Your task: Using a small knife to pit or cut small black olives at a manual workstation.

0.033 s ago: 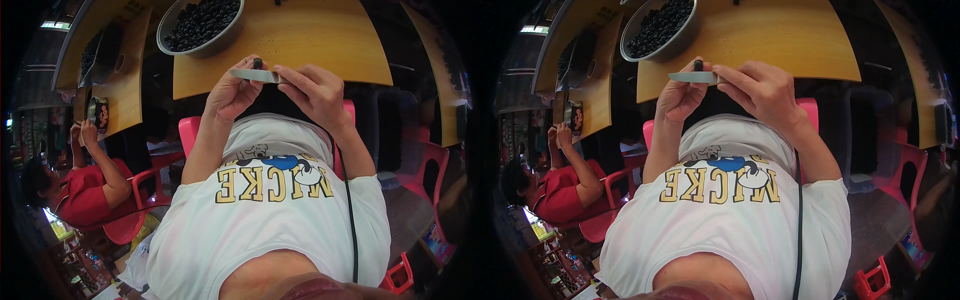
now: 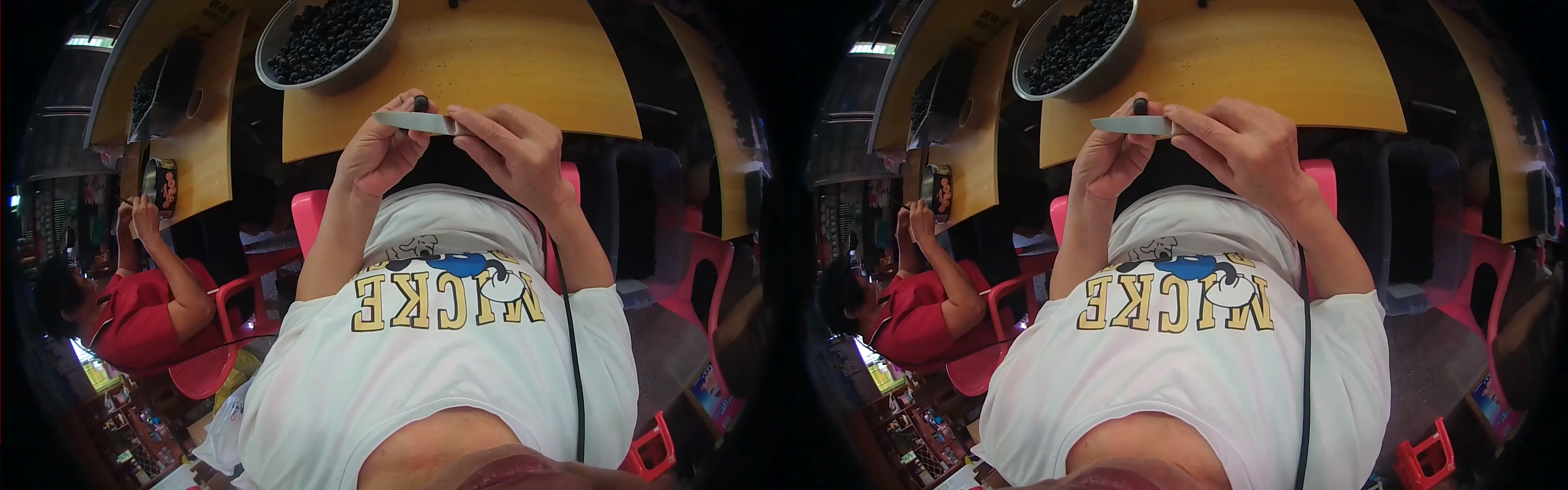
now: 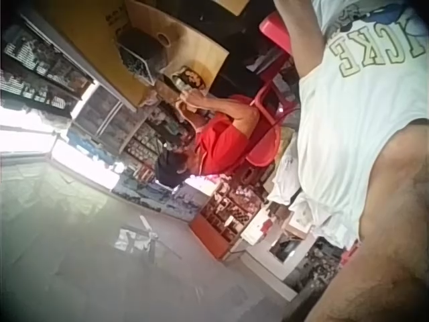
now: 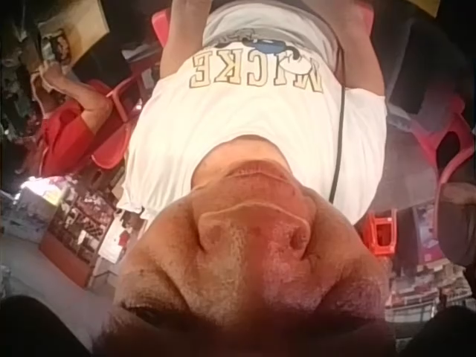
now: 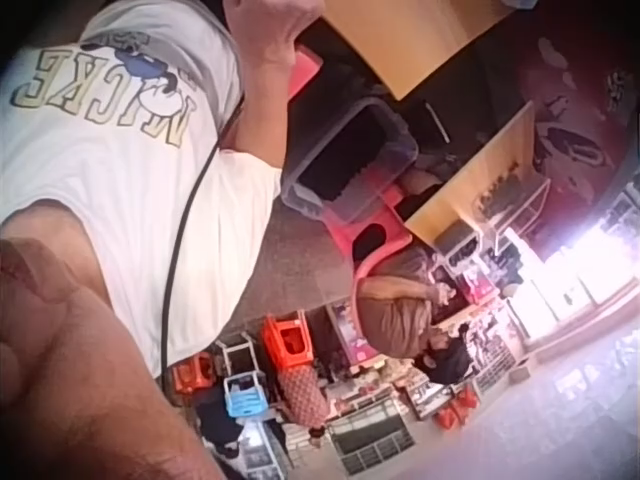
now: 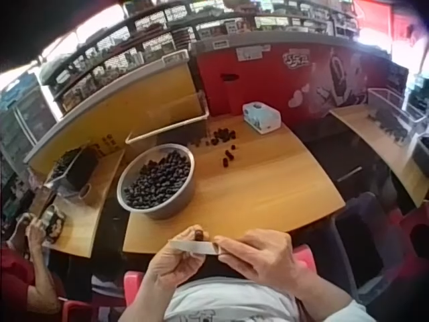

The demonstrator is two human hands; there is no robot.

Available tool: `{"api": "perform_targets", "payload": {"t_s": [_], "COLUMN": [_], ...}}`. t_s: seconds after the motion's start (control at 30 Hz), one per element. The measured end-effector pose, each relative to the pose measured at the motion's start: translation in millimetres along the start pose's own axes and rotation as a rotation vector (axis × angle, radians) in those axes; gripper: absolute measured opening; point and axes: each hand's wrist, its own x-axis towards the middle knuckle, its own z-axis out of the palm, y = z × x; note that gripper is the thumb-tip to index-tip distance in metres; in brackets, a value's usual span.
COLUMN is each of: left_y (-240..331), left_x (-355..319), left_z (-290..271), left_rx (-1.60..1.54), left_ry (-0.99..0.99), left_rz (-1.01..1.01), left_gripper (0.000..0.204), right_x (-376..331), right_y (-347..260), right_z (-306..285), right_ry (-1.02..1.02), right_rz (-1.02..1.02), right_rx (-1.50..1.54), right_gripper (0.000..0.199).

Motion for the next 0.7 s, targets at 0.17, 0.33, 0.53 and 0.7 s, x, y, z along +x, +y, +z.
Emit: {"api": "perform_targets", "payload": {"t_s": [0.17, 0.33, 0.53, 0.7], "left_y": [-2, -2, -1, -2], "left_x": [-1, 0, 1, 2], "left_z": [-2, -6, -13, -18], "left_rx": [0.061, 0.051, 0.037, -0.034], "left_ry": [-0.094, -0.124, -0.123, -0.152], "left_rz": [-0.02, -0.03, -0.016, -0.029], "left_gripper": [0.018, 0.018, 0.017, 0.019], "right_x": [-1, -2, -3, -4], "right_y": [1, 3, 3, 4], "right_z": [0, 1, 3, 3], "right_ry": [0.004, -0.006, -0.001, -0.021], "right_rz": [0.0, -0.005, -0.002, 0.042], "right_rx": [-0.028, -0.042, -0.033, -0.041], "right_gripper": [0.033, 0.033, 0.034, 0.035]}}
